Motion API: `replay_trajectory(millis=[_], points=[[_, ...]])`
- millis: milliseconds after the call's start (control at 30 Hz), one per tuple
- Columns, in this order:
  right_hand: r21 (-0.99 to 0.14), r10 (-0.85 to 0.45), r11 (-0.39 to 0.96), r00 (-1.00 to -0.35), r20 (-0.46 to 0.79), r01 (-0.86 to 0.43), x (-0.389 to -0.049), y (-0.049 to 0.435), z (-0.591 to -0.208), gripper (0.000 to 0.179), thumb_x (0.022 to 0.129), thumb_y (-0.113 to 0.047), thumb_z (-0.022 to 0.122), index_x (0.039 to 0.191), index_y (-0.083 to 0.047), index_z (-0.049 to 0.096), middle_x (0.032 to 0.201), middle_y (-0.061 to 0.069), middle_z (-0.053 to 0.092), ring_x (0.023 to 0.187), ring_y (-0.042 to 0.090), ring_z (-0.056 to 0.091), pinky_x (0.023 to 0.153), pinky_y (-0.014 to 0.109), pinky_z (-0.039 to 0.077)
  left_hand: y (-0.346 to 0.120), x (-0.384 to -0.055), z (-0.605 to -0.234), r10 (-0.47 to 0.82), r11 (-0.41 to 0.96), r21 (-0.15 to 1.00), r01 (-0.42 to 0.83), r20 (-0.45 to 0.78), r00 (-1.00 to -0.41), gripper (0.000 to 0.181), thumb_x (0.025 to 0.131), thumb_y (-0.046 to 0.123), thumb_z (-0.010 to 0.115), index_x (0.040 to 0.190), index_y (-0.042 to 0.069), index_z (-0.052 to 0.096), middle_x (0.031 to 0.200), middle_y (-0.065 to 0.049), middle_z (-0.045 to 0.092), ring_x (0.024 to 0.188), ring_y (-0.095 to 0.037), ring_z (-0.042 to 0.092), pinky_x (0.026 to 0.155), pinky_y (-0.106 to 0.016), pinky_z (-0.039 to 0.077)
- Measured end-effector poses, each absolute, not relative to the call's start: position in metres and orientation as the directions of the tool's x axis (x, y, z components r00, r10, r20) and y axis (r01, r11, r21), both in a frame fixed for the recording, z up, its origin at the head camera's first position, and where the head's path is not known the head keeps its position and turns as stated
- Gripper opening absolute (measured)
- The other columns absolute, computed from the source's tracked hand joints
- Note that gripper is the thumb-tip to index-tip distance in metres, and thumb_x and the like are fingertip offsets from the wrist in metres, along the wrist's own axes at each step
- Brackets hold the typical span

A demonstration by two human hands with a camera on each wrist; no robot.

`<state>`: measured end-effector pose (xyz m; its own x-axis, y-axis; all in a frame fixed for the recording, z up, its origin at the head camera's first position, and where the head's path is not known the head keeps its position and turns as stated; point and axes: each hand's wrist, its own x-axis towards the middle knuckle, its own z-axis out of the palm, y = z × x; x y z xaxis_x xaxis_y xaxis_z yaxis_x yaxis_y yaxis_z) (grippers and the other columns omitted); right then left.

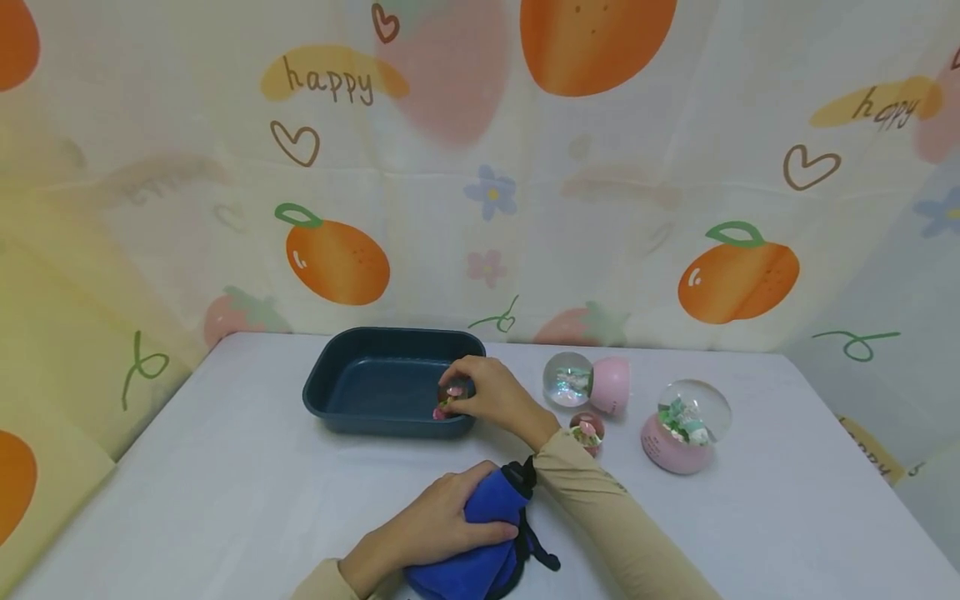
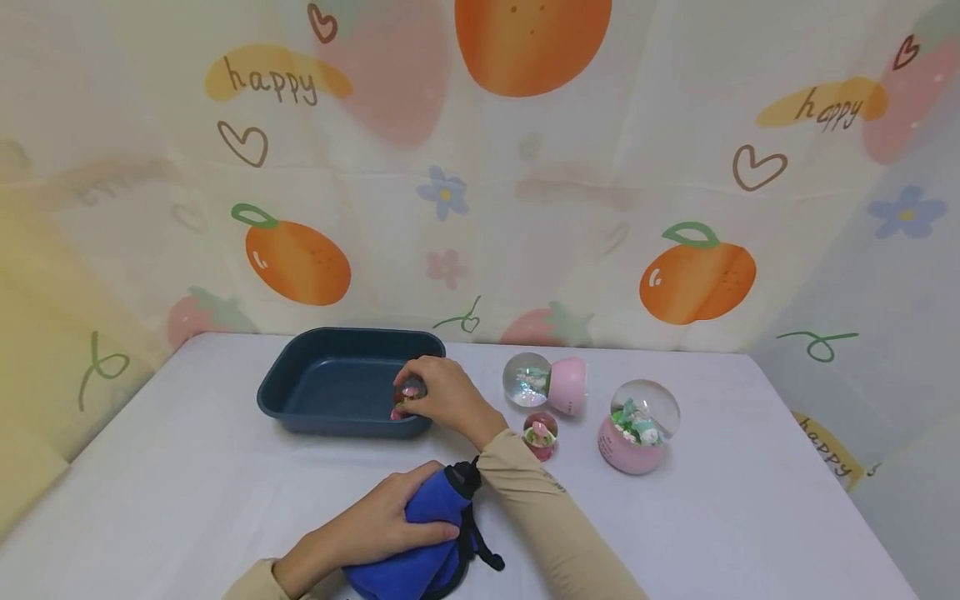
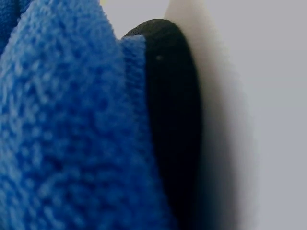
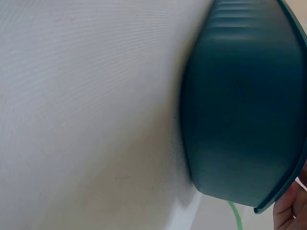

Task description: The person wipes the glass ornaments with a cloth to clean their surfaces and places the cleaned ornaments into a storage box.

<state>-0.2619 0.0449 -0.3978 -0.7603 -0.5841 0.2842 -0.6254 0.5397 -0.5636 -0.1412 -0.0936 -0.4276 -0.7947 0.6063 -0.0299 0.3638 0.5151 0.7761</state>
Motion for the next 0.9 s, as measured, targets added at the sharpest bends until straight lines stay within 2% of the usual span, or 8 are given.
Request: replay_trajectory(millis=[200,467,667,900], points=[[-0.557,-0.596,0.540,-0.754,0.276,-0.631,-0.259,0.048,-0.397,0.032,0.083,-0.020,0.080,0.112,-0.012,0.070,0.115,0.006,0.070,0.109,0.022,0.064,0.095,0.039,0.051,-0.094,-0.141,-0.429,0.607,0.515,0.781,0.354,-0.040,-0.794,0.044,0.088,0.052,0.067,0.119,0.023,0.055,0.095,0.012,0.064,0.083,0.001,0.059,0.070,-0.023,0.048],[-0.569,-0.573,0.517,-0.753,0.324,-0.639,-0.252,0.060,-0.390,0.033,0.087,-0.027,0.077,0.114,-0.011,0.070,0.114,0.006,0.069,0.106,0.023,0.063,0.090,0.041,0.052,-0.093,-0.142,-0.430,0.612,0.495,0.801,0.336,-0.047,-0.789,0.045,0.089,0.052,0.066,0.122,0.024,0.055,0.097,0.012,0.066,0.084,0.000,0.062,0.070,-0.023,0.050],[-0.586,-0.561,0.478,-0.741,0.370,-0.654,-0.242,0.074,-0.385,0.033,0.085,-0.019,0.079,0.114,-0.007,0.068,0.112,0.011,0.070,0.102,0.028,0.064,0.088,0.042,0.054,-0.095,-0.143,-0.430,0.614,0.491,0.812,0.316,-0.064,-0.787,0.045,0.090,0.051,0.066,0.123,0.023,0.054,0.099,0.011,0.066,0.086,-0.001,0.062,0.071,-0.025,0.050],[-0.611,-0.543,0.487,-0.764,0.347,-0.624,-0.225,0.091,-0.379,0.034,0.085,-0.020,0.079,0.116,-0.010,0.068,0.116,0.004,0.069,0.108,0.024,0.064,0.091,0.043,0.054,-0.093,-0.143,-0.430,0.609,0.499,0.813,0.301,-0.082,-0.789,0.047,0.090,0.052,0.065,0.125,0.023,0.053,0.101,0.010,0.067,0.087,-0.002,0.062,0.072,-0.025,0.051]])
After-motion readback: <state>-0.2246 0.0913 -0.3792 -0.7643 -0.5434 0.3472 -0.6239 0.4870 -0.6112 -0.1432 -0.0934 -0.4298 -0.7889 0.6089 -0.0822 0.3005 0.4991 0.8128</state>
